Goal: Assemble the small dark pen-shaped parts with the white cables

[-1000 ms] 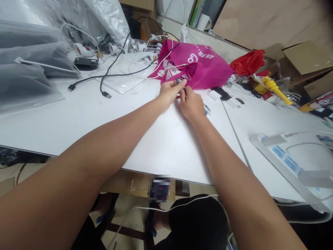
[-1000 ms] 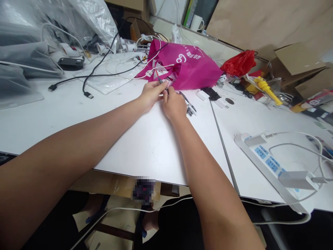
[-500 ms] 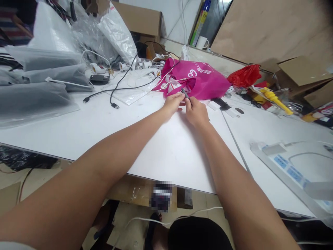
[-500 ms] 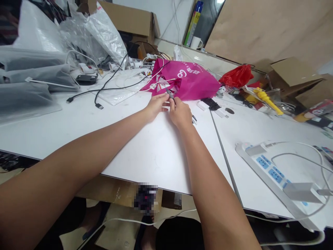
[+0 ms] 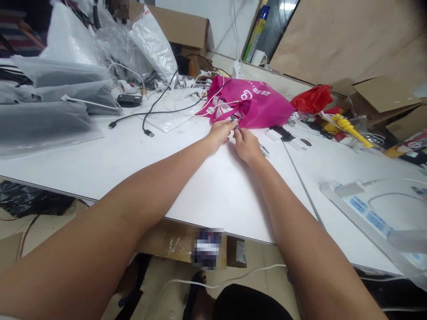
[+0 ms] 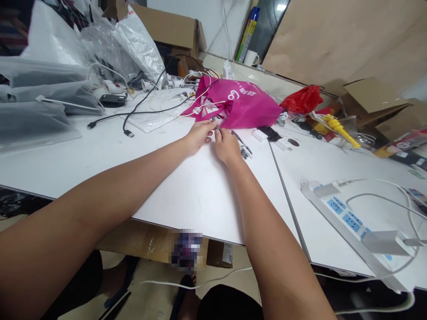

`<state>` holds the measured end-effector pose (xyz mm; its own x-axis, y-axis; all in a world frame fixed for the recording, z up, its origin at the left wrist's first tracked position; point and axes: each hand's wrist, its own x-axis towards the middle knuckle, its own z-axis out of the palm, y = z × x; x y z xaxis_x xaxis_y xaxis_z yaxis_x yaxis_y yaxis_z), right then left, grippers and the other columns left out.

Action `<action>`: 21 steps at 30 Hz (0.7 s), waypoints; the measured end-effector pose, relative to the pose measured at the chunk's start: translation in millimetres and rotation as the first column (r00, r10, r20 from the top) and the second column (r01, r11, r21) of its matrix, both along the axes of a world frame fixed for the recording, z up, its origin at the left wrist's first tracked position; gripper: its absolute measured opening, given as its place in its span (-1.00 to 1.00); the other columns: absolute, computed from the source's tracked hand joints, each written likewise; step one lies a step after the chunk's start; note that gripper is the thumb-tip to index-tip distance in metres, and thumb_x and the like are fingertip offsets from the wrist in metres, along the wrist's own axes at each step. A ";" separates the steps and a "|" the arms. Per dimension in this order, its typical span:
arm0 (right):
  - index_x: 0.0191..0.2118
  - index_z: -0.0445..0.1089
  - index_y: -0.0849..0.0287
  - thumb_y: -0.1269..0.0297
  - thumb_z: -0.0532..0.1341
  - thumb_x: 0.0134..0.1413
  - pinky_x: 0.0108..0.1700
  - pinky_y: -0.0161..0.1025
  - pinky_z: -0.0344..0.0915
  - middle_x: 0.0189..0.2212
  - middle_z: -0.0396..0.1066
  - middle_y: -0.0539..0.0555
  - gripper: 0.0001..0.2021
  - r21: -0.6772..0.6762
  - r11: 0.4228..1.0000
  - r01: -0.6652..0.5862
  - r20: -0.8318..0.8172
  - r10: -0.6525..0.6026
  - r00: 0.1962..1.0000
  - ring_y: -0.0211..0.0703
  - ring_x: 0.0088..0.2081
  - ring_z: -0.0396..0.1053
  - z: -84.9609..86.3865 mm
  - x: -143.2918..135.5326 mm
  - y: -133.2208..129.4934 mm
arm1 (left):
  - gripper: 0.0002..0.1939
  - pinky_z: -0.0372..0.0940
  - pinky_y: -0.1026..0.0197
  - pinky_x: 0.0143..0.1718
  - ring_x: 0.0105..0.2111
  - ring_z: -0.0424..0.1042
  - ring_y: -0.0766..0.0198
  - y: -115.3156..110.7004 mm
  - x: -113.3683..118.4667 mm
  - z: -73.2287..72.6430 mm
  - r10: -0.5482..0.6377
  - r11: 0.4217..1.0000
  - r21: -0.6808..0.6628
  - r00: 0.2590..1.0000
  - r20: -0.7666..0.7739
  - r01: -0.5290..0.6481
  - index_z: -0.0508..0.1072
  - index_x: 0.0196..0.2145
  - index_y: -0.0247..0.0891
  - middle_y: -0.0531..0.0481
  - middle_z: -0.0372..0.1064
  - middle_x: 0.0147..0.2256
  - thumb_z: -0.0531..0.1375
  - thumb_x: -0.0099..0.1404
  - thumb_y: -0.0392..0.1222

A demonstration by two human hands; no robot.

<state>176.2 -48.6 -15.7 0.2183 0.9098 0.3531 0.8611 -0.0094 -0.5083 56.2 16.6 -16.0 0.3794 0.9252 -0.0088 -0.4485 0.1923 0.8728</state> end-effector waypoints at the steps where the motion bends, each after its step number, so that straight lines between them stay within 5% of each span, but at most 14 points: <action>1: -0.16 0.40 0.05 0.01 0.00 0.62 0.12 0.08 0.39 -0.01 0.67 0.37 -0.64 0.006 1.000 0.000 -0.005 0.000 1.000 0.32 0.06 0.59 -0.4 0.3 0.5 | -0.59 0.09 0.27 -0.42 -0.45 0.24 0.35 0.3 0.4 -0.8 0.010 1.000 0.022 1.000 -0.009 -0.010 0.46 -0.44 -0.24 0.05 0.33 -0.40 0.41 0.59 -0.25; 5: -0.06 0.45 0.06 -0.03 0.02 0.62 0.11 0.08 0.40 -0.03 0.66 0.35 -0.64 0.035 0.999 0.005 -0.016 -0.005 1.000 0.30 0.03 0.58 -2.8 1.2 4.1 | -0.56 0.11 0.27 -0.41 -0.44 0.26 0.33 1.3 1.2 -2.1 0.056 0.996 0.072 0.998 -0.018 -0.055 0.46 -0.43 -0.22 0.03 0.36 -0.39 0.45 0.60 -0.12; 10: 0.02 0.49 0.08 0.01 0.00 0.63 0.16 0.14 0.42 -0.01 0.66 0.34 -0.63 0.028 0.999 0.018 -0.032 -0.017 0.999 0.31 0.06 0.58 -3.7 -0.1 6.8 | -0.71 0.10 0.26 -0.43 -0.43 0.27 0.34 -2.4 -0.4 3.8 0.007 0.998 0.066 1.000 -0.014 -0.006 0.61 -0.34 -0.25 0.00 0.41 -0.34 0.33 0.62 -0.30; 21: 0.10 0.51 0.05 0.08 0.04 0.61 0.28 0.22 0.41 0.06 0.68 0.29 -0.67 0.071 0.997 -0.034 -0.035 0.037 0.999 0.34 0.15 0.58 -2.8 -4.1 5.0 | -0.53 0.35 0.15 -0.20 -0.25 0.47 0.18 1.2 2.6 0.5 0.237 0.970 0.069 0.971 -0.032 -0.234 0.38 -0.39 -0.15 0.05 0.35 -0.40 0.55 0.53 -0.08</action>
<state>172.1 -43.6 -18.5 0.2001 0.8903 0.4091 0.8412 0.0579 -0.5376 58.8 17.8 -15.4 0.1516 0.9875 0.0433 -0.4394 0.0281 0.8979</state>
